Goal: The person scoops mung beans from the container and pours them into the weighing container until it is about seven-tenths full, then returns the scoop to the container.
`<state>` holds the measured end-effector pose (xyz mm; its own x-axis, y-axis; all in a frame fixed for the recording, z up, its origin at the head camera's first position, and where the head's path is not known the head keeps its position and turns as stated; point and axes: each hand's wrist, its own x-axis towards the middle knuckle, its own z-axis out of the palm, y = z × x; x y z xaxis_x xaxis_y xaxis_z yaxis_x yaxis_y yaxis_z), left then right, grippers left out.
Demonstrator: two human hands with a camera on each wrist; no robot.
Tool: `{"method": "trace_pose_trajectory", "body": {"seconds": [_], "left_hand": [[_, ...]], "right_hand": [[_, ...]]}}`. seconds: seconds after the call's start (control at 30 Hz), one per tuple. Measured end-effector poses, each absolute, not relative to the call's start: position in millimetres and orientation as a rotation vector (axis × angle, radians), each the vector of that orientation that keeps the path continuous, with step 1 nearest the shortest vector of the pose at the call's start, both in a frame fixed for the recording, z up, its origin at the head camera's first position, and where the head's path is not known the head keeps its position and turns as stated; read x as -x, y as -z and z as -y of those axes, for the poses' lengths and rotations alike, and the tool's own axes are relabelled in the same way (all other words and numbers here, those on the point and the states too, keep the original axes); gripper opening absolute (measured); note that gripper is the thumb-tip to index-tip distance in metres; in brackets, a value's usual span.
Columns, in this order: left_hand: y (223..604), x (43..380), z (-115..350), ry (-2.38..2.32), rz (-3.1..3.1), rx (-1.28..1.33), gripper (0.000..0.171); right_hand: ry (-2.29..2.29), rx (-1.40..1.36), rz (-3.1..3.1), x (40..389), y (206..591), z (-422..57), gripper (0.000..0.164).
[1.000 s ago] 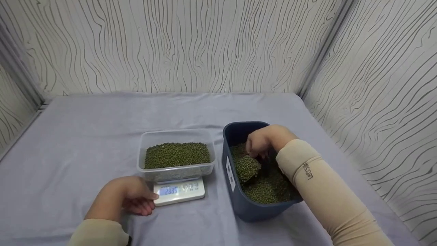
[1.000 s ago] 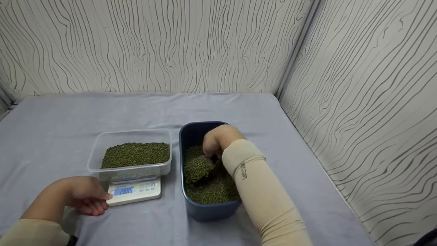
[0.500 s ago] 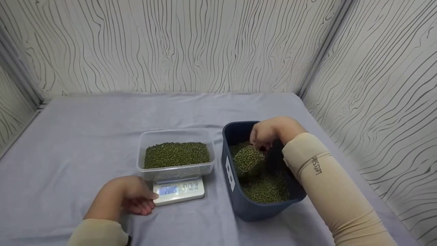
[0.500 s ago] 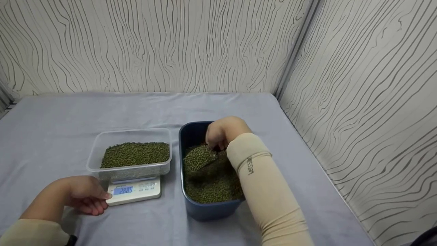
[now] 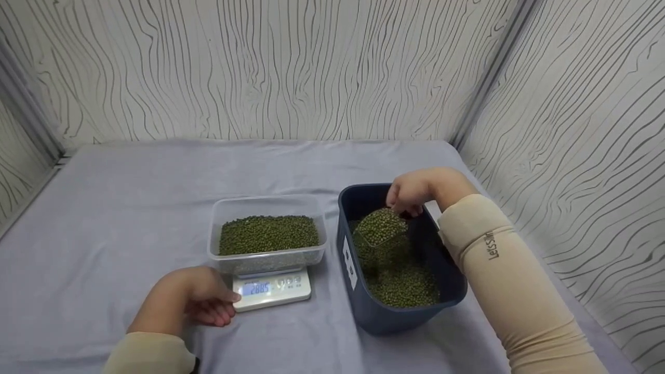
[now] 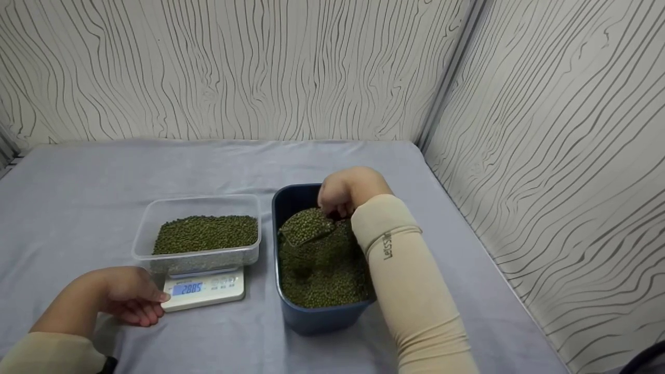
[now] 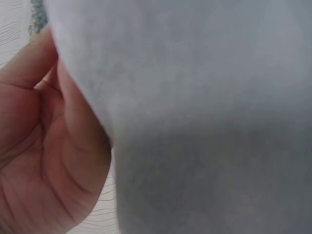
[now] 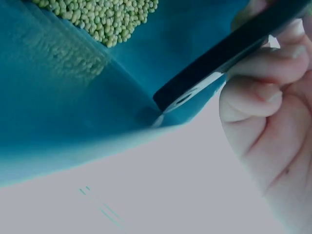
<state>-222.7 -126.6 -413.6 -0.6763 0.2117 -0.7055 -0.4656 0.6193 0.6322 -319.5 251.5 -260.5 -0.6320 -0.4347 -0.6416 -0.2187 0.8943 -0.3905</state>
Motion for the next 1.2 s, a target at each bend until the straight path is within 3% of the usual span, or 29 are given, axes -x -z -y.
{"method": "trace_pose_trajectory", "body": {"seconds": [1.2], "left_hand": [[412.8, 223.1, 127.0, -1.094, -2.057, 0.208, 0.025]], "right_hand": [[0.485, 0.427, -2.250, 320.1, 236.4, -264.8, 0.033]]}}
